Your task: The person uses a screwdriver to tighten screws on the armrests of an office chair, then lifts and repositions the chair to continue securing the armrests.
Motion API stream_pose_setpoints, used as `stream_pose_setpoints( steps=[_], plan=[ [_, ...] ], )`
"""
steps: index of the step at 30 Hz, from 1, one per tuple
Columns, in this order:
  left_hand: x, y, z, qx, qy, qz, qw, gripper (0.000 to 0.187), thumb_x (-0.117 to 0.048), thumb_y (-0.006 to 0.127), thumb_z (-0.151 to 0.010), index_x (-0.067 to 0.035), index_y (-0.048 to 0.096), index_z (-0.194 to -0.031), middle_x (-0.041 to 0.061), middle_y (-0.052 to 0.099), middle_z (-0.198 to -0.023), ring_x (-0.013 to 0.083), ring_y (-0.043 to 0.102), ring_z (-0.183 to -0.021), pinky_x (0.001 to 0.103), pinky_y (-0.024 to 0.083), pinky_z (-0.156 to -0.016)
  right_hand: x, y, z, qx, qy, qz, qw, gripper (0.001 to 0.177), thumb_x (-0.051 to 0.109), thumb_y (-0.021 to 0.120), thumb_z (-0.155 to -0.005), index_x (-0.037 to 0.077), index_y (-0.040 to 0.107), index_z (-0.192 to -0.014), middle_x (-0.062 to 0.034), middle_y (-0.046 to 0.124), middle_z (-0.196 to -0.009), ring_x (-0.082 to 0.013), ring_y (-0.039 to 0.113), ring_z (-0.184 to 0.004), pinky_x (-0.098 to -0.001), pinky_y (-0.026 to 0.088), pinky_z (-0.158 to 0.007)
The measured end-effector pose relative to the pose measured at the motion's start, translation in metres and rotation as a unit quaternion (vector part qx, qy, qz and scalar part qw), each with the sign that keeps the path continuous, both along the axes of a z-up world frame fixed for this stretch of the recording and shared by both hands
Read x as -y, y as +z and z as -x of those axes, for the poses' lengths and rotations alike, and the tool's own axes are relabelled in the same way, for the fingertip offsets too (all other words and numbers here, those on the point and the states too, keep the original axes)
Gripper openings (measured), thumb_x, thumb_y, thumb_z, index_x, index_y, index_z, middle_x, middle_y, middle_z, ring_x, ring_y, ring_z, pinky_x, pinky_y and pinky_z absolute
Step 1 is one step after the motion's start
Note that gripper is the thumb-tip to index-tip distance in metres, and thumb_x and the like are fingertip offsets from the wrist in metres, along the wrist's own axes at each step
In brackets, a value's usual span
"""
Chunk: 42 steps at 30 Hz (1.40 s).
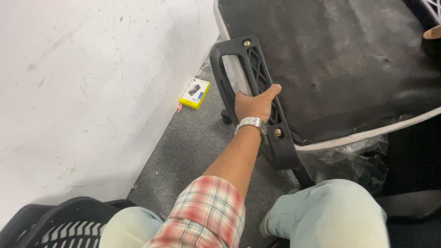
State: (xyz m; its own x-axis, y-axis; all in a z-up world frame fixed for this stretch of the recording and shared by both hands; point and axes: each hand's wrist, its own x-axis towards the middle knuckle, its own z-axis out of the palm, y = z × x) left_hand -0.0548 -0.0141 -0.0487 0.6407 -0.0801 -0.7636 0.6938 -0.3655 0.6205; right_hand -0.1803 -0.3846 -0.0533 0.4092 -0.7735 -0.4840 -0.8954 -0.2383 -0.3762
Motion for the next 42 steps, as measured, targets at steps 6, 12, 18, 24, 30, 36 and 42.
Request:
stream_pose_setpoints(
  steps=[6,12,18,24,30,36,42],
  plan=[
    [-0.025,-0.019,-0.015,0.043,-0.001,0.035,0.998,0.092,-0.039,0.085,-0.056,0.009,0.058,-0.129,0.025,0.07,-0.122,0.035,0.072,-0.11,0.039,0.056,-0.096,-0.021,0.035,0.007,0.089,0.048,0.038,0.994,0.053,0.004,0.072,-0.094,0.004,0.062,-0.146,-0.0228,0.072,-0.111,-0.0306,0.073,-0.089,-0.0403,0.062,-0.074],
    [-0.073,-0.028,-0.03,0.173,-0.03,0.014,0.984,0.099,-0.034,0.093,-0.063,0.013,0.044,-0.135,0.027,0.063,-0.124,0.033,0.067,-0.112,0.039,0.054,-0.096,-0.072,0.05,0.027,0.202,0.081,0.056,0.974,0.056,0.001,0.072,-0.094,0.005,0.061,-0.149,-0.0225,0.072,-0.112,-0.0303,0.073,-0.09,-0.0399,0.062,-0.074],
    [-0.119,-0.031,-0.043,0.229,-0.053,0.062,0.97,0.09,-0.029,0.088,-0.065,0.004,0.045,-0.137,0.02,0.068,-0.122,0.0282,0.07,-0.109,0.038,0.057,-0.094,-0.11,0.04,0.037,0.329,0.096,0.063,0.937,0.066,-0.013,0.075,-0.084,-0.003,0.06,-0.147,-0.0164,0.069,-0.137,-0.0263,0.071,-0.122,-0.0364,0.059,-0.106],
    [-0.148,-0.031,-0.056,0.254,-0.011,0.08,0.964,0.078,-0.021,0.085,-0.063,0.0,0.052,-0.131,0.016,0.07,-0.118,0.0264,0.07,-0.103,0.04,0.058,-0.089,-0.154,0.039,0.038,0.412,0.051,-0.004,0.91,0.07,-0.012,0.073,-0.082,-0.003,0.055,-0.15,-0.0113,0.066,-0.139,-0.0225,0.067,-0.126,-0.032,0.054,-0.111],
    [-0.163,-0.013,-0.053,0.3,0.015,0.044,0.953,0.071,-0.02,0.084,-0.064,-0.002,0.055,-0.126,0.013,0.068,-0.114,0.0245,0.07,-0.098,0.038,0.059,-0.085,-0.176,0.047,0.03,0.447,0.042,0.002,0.893,0.082,-0.01,0.075,-0.077,0.0,0.054,-0.156,-0.012,0.065,-0.145,-0.0255,0.066,-0.13,-0.0346,0.054,-0.114],
    [-0.169,0.008,-0.04,0.344,0.042,0.049,0.937,0.069,-0.013,0.083,-0.065,-0.001,0.056,-0.127,0.014,0.068,-0.115,0.025,0.068,-0.1,0.039,0.057,-0.088,-0.175,0.043,0.033,0.438,0.006,0.002,0.899,0.092,-0.005,0.078,-0.072,0.001,0.044,-0.157,-0.0155,0.064,-0.142,-0.0303,0.065,-0.128,-0.0387,0.054,-0.11],
    [-0.167,0.012,-0.036,0.351,0.066,0.049,0.933,0.072,-0.011,0.082,-0.064,-0.003,0.053,-0.129,0.012,0.067,-0.115,0.0235,0.068,-0.102,0.038,0.057,-0.089,-0.171,0.034,0.028,0.487,0.041,0.007,0.872,0.09,-0.006,0.079,-0.074,-0.003,0.045,-0.157,-0.0186,0.058,-0.152,-0.0322,0.061,-0.136,-0.0404,0.05,-0.116]
  ],
)
